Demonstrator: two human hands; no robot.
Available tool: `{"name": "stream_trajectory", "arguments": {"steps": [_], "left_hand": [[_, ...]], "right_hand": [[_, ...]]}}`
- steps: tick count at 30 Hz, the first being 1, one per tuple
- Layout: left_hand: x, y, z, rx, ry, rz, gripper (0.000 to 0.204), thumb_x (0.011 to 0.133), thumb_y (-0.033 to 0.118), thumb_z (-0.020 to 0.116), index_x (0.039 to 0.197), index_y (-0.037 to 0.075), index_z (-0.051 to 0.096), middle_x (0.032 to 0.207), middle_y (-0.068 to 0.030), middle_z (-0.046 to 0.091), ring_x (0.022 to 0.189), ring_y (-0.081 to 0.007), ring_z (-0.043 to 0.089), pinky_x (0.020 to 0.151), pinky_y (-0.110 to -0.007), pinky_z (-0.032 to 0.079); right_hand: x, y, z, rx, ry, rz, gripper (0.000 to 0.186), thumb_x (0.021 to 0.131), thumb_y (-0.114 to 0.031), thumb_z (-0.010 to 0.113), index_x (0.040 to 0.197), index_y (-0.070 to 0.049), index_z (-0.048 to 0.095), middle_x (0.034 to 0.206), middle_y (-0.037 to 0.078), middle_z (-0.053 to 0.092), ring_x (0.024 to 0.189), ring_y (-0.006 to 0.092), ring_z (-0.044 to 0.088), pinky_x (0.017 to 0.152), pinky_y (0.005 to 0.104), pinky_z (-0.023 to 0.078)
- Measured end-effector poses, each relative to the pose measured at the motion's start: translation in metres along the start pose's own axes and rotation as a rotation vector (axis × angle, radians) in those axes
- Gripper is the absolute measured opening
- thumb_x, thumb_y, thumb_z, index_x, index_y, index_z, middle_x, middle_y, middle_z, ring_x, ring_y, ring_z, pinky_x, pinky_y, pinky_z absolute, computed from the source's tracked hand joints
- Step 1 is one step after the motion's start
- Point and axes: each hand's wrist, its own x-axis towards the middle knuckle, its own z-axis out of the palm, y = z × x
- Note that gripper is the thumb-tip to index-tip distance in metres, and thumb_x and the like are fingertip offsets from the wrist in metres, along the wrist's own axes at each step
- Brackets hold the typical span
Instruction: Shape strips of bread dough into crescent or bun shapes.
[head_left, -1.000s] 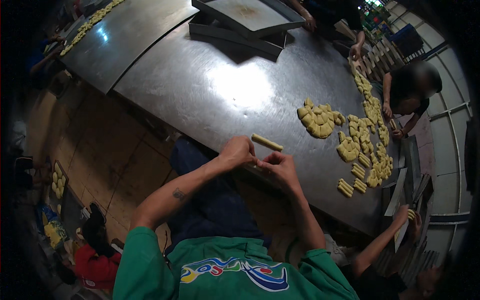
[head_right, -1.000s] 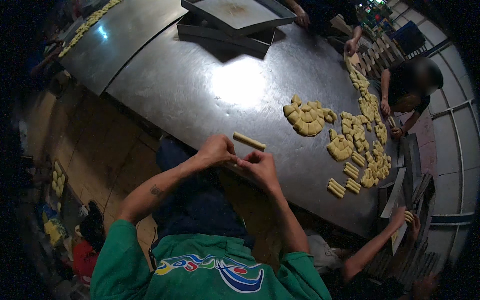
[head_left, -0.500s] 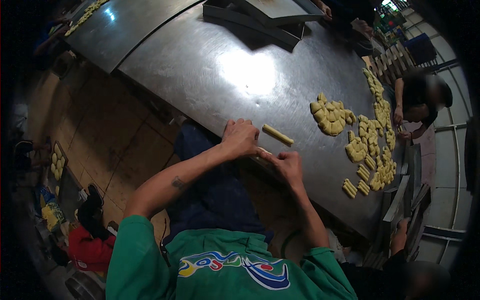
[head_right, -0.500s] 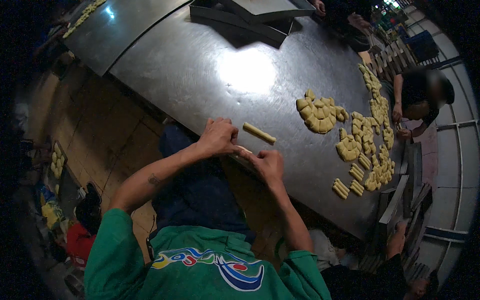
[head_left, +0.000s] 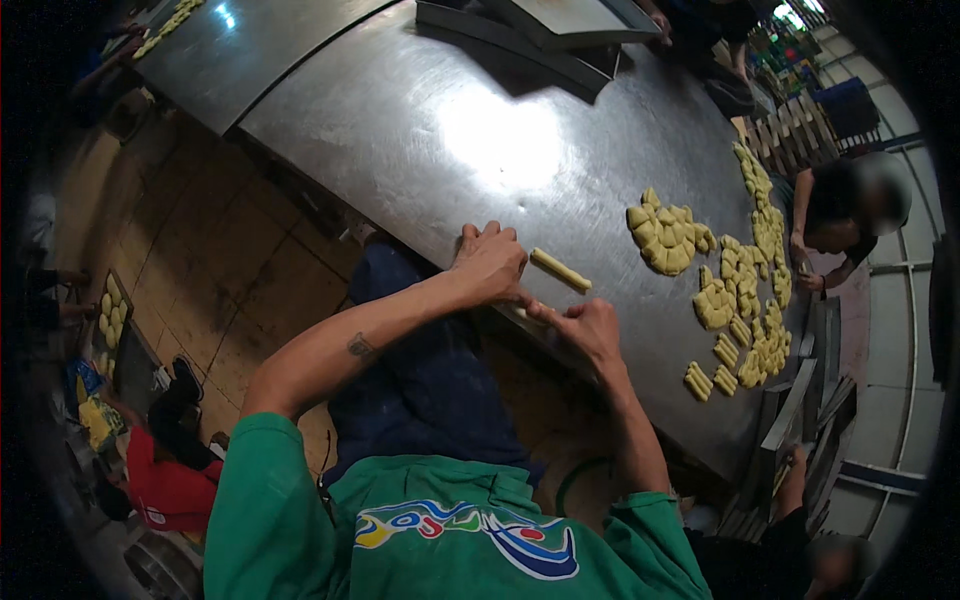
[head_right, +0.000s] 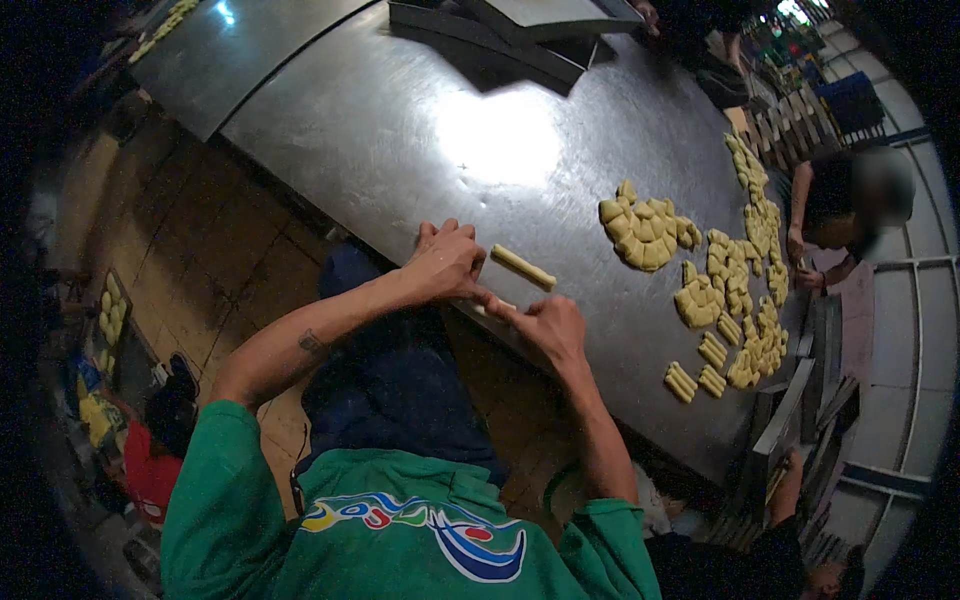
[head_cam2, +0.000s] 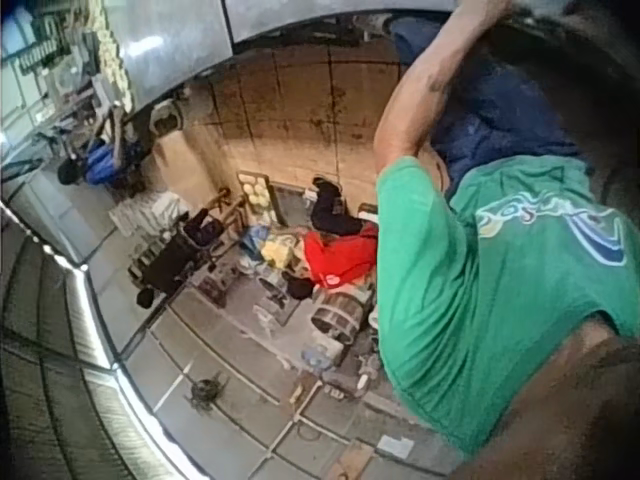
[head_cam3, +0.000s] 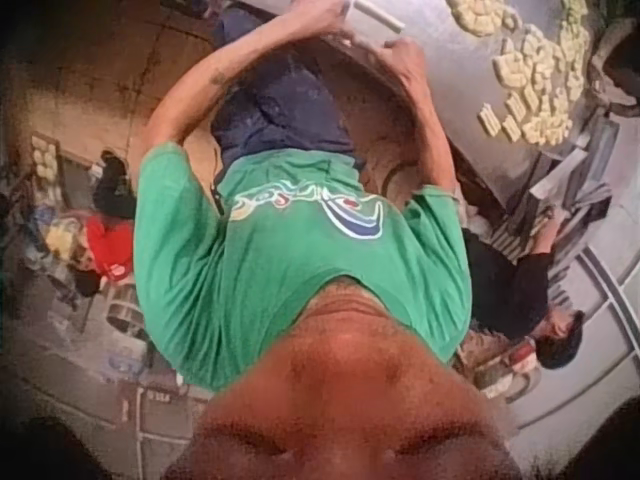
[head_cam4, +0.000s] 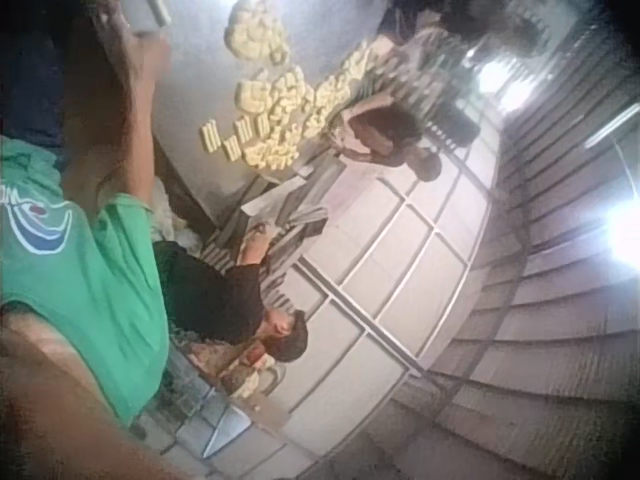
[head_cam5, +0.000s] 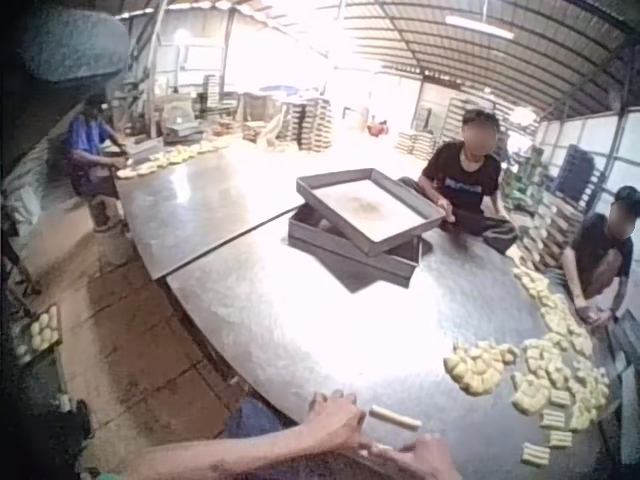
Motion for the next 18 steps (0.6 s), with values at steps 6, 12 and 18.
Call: {"name": "stream_trajectory", "arguments": {"steps": [6,12,18], "left_hand": [[-0.001,-0.005,0.018,0.172,0.218,-0.055,0.042,0.068,0.053,0.078,0.079,0.014,0.066,0.103,-0.0082,0.054,0.106,-0.0292,0.046,0.087,-0.046,0.030],[0.002,-0.012,0.005,-0.006,0.035,-0.043,0.040,0.072,0.057,0.074,0.077,0.018,0.066,0.099,-0.0039,0.052,0.106,-0.0253,0.044,0.088,-0.048,0.028],[-0.015,-0.030,0.020,-0.062,0.194,0.040,0.042,0.073,0.057,0.073,0.076,0.016,0.063,0.098,-0.0046,0.053,0.105,-0.0246,0.045,0.087,-0.046,0.028]], "right_hand": [[0.005,0.006,-0.002,0.099,-0.146,0.111,0.079,0.062,-0.074,0.072,0.065,0.004,0.071,0.051,0.012,0.060,0.049,0.0251,0.062,0.052,0.0414,0.047],[0.008,-0.004,-0.016,0.128,-0.216,0.209,0.083,0.066,-0.079,0.066,0.058,0.003,0.069,0.048,0.010,0.057,0.048,0.0231,0.060,0.050,0.0400,0.046],[0.000,0.006,-0.008,0.052,-0.163,0.134,0.081,0.066,-0.079,0.066,0.063,0.002,0.071,0.050,0.009,0.059,0.049,0.0208,0.061,0.051,0.0375,0.047]]}}
